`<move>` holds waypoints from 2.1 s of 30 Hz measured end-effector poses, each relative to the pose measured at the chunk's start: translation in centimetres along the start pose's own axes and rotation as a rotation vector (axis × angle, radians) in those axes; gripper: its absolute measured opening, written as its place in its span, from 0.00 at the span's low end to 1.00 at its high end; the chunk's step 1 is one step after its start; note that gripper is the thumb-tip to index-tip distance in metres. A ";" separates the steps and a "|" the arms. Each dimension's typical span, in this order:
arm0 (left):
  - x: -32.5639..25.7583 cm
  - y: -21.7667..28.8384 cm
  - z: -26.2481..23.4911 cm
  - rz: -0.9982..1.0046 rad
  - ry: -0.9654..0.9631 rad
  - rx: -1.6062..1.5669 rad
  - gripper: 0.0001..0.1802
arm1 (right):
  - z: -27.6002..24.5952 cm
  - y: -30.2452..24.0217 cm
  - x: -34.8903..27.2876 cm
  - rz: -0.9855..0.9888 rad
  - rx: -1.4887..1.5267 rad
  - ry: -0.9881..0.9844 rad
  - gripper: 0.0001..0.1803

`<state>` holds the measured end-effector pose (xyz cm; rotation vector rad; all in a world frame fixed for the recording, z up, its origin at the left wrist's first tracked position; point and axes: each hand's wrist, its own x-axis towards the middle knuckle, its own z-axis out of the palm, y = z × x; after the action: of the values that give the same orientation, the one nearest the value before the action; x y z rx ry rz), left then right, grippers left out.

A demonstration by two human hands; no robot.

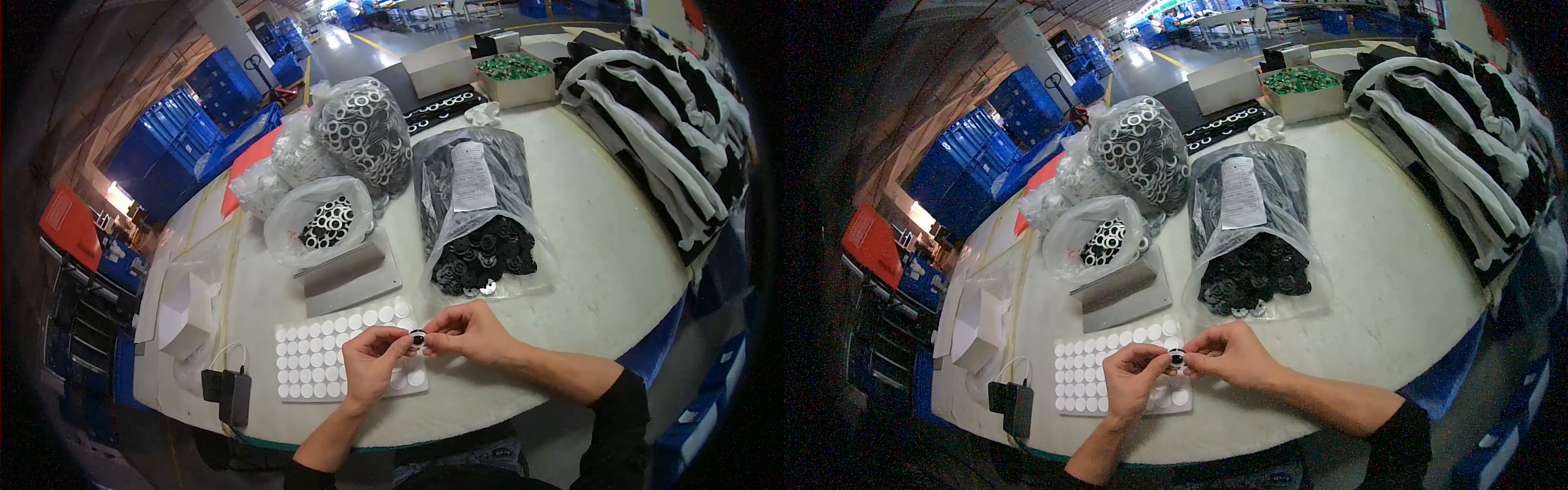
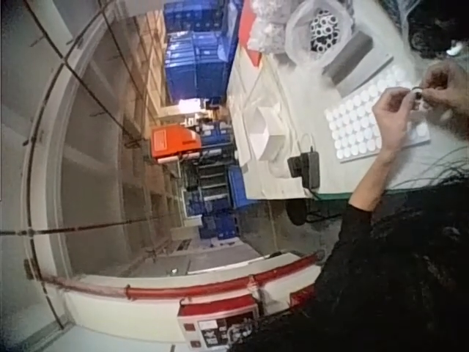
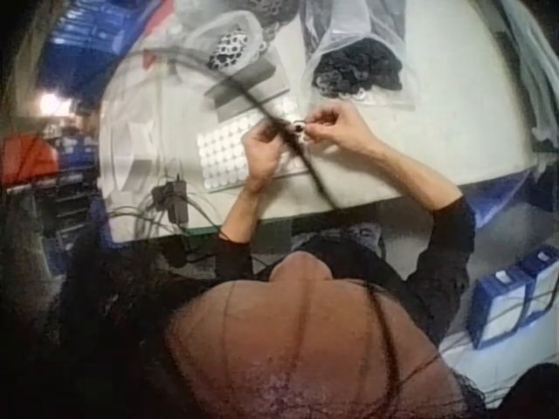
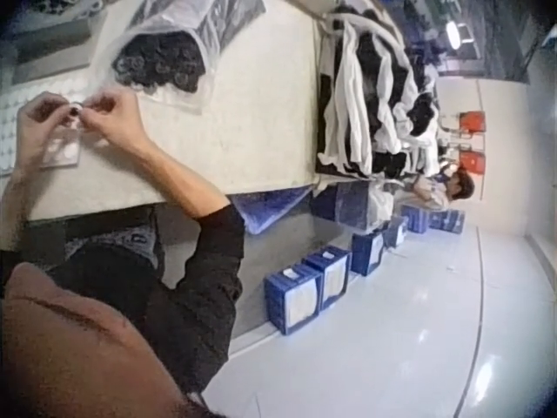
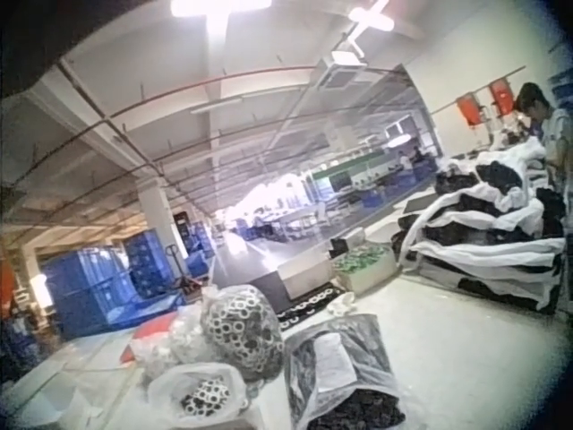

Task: The person assembles small circular lighting components by hand, then places the finished components into a white plastic tray.

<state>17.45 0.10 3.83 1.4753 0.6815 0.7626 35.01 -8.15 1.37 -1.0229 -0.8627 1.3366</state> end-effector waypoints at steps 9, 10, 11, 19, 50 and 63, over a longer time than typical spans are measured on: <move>-0.2 -0.6 -0.3 -0.142 -0.091 -0.089 0.06 | 0.1 0.6 -0.2 -0.092 -0.301 0.033 0.07; -0.2 -0.9 -0.5 -0.088 -0.114 -0.012 0.06 | 0.2 0.5 -0.3 -0.090 -0.301 0.033 0.07; -0.1 -1.2 -0.6 -0.034 -0.136 0.066 0.07 | 0.3 0.4 -0.3 -0.138 -0.395 0.006 0.07; -0.1 -0.5 -0.3 0.161 -0.228 0.437 0.07 | 0.2 0.1 -0.5 -0.032 -0.395 -0.012 0.07; 0.4 -0.1 -2.3 -0.210 -0.034 -0.215 0.04 | -1.7 -1.8 1.2 -0.679 -1.019 0.398 0.08; 19.8 5.3 -10.4 -0.113 0.065 0.396 0.12 | -4.3 -2.0 1.2 -0.501 -1.208 0.608 0.06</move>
<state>20.92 21.90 10.29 1.7563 0.9986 0.6123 39.85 -7.25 1.68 -1.8148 -1.3281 -0.0758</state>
